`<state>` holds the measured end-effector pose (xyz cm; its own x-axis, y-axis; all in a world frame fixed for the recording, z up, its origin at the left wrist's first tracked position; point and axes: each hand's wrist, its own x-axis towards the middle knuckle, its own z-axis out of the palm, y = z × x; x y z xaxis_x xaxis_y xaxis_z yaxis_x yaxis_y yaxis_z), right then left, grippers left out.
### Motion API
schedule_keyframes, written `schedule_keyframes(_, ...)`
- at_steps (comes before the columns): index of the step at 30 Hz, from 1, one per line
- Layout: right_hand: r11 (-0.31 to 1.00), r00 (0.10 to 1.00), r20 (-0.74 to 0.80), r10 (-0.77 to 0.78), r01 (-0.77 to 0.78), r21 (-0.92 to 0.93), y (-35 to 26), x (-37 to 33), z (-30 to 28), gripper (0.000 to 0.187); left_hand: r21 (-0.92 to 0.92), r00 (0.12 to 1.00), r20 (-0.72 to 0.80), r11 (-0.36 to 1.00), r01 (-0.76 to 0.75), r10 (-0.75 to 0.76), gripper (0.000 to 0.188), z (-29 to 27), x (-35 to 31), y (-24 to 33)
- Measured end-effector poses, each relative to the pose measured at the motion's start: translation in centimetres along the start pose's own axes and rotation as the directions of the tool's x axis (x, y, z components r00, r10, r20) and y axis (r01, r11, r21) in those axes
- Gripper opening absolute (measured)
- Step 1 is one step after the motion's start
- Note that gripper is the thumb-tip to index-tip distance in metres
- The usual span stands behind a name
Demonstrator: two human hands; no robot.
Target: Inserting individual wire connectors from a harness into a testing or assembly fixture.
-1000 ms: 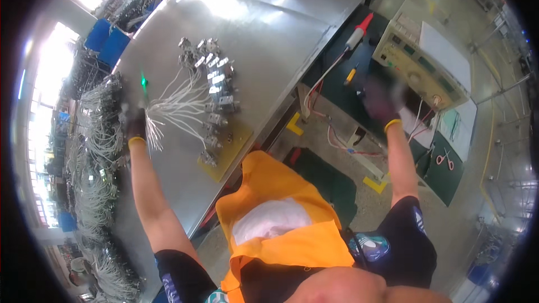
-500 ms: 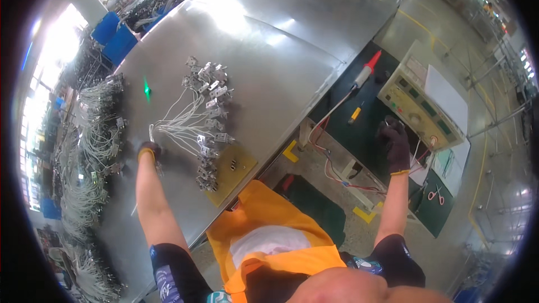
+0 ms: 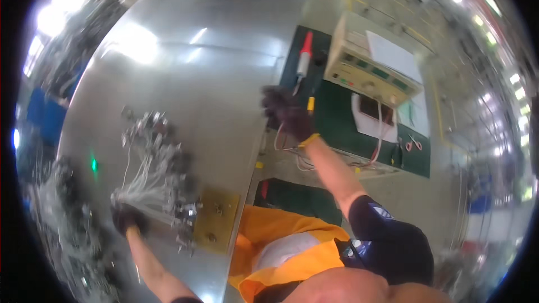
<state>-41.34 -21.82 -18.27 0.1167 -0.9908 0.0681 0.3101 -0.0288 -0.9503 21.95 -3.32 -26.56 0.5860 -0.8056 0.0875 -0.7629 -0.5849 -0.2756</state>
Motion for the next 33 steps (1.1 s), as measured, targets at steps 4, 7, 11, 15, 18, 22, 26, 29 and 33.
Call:
schedule_keyframes(4, 0.909, 0.989, -0.101, -0.108, 0.057, -0.413, 3.6, 2.7, 5.6, 0.025, 0.296, 0.993, 0.09, 0.95, -0.096, 0.073, 0.039, 1.2, 0.7, -2.9)
schedule_keyframes(7, 0.738, 0.988, 0.029, -0.149, 0.13, -0.662, 4.0, 4.1, 10.0, 0.021, 0.39, 0.959, 0.036, 0.88, -0.272, 0.281, 0.043, 6.5, 2.3, -11.8)
schedule_keyframes(11, 0.837, 0.997, -0.013, -0.074, 0.055, -0.544, 6.3, 9.7, 11.6, 0.03, 0.216, 0.929, 0.204, 0.911, -0.35, 0.309, 0.047, -0.5, 3.1, -2.2)
schedule_keyframes(15, 0.955, 0.947, 0.165, 0.276, -0.29, 0.063, 8.8, 10.9, 19.2, 0.027, -0.294, 0.943, -0.276, 0.917, -0.268, 0.187, 0.046, -1.3, 2.1, -1.2)
schedule_keyframes(18, 0.909, 0.868, 0.319, 0.38, -0.415, 0.048, 8.4, 7.3, 22.9, 0.028, -0.279, 0.981, -0.133, 0.944, -0.175, 0.142, 0.043, -6.4, 2.2, 2.0)
schedule_keyframes(22, 0.877, 0.725, 0.502, 0.472, -0.441, -0.189, 7.4, 1.7, 23.7, 0.029, 0.004, 0.993, -0.036, 0.993, -0.115, 0.115, 0.051, -10.3, 2.9, 3.6)
schedule_keyframes(26, 0.894, 0.751, 0.486, 0.447, -0.366, -0.258, 7.5, -1.5, 21.8, 0.03, -0.033, 0.92, -0.393, 0.999, -0.027, 0.012, 0.063, -14.0, -1.3, 7.9)
schedule_keyframes(29, 0.925, 0.796, 0.473, 0.378, -0.345, -0.159, 7.5, -3.2, 21.3, 0.03, -0.313, 0.727, -0.681, 0.863, -0.398, 0.088, 0.065, -15.1, -6.4, 11.4)
schedule_keyframes(33, 0.937, 0.848, 0.399, 0.348, -0.325, -0.126, 8.6, -2.9, 21.1, 0.027, -0.719, 0.979, 0.014, 0.682, -0.131, 0.203, 0.075, -19.8, -15.4, 18.1)
